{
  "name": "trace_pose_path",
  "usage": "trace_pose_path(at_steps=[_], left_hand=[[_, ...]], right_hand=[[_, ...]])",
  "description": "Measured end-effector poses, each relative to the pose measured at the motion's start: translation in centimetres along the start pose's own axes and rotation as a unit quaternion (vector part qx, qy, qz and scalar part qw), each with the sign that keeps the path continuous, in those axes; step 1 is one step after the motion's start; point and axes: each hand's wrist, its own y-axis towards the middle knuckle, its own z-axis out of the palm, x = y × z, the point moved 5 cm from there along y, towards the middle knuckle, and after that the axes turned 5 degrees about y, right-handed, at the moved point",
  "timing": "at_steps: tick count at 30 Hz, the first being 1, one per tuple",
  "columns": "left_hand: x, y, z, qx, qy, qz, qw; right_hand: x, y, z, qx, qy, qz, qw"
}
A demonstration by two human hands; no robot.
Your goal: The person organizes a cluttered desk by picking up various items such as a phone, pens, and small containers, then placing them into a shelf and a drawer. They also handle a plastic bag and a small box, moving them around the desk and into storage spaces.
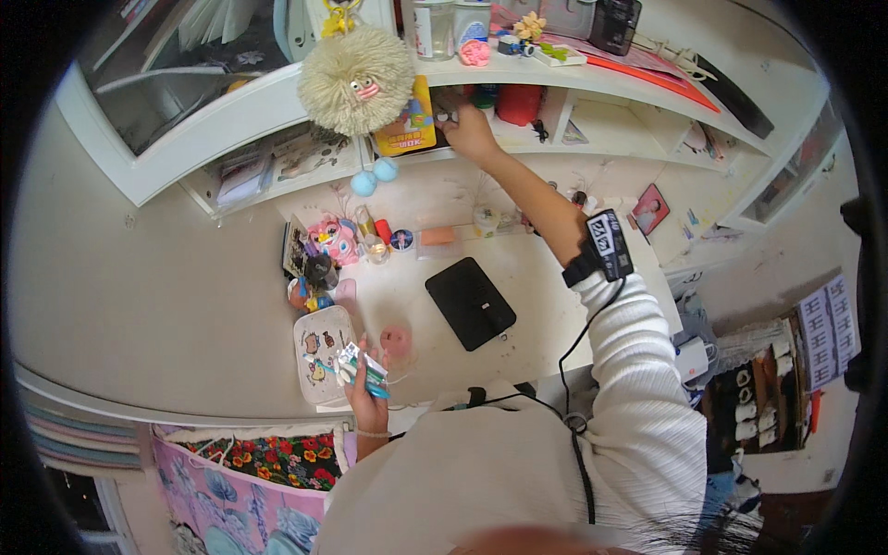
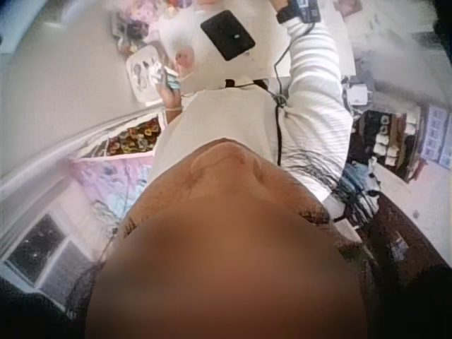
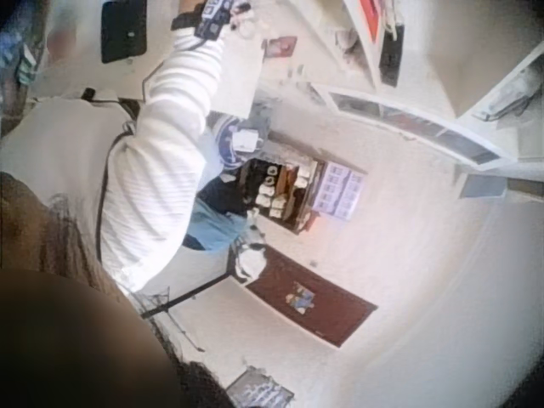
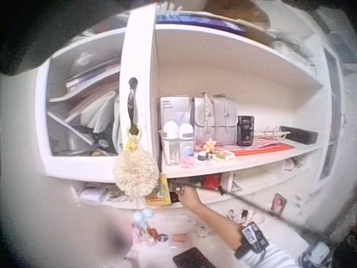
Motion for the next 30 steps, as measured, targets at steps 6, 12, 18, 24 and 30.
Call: trace_pose_path(at_steps=[6,12,18,24,30], left_hand=[[-1.4,-0.5,0.2,0.013,0.025,-0.003,1.0],[-2.0,-1.2,0.4,0.014,0.007,0.019,1.0],[-1.2,-2.0,0.2,-0.024,0.034,-0.003,0.999],[-0.4,-1.3,1.8,-0.01,0.054,-0.002,0.998],[0.9,-1.0,2.2,-0.027,0.041,-0.009,0.999]], right_hand=[[1.2,-0.8,-0.5,0.016,-0.107,-0.014,0.994],[0.9,-3.1,-1.0,-0.08,-0.048,-0.051,0.994],[1.4,-4.5,-1.9,-0.094,-0.014,-0.047,0.994],[2.6,-2.7,-2.9,-0.125,-0.016,-0.084,0.988],[2.4,-1.7,-3.5,-0.149,0.033,-0.073,0.986]])
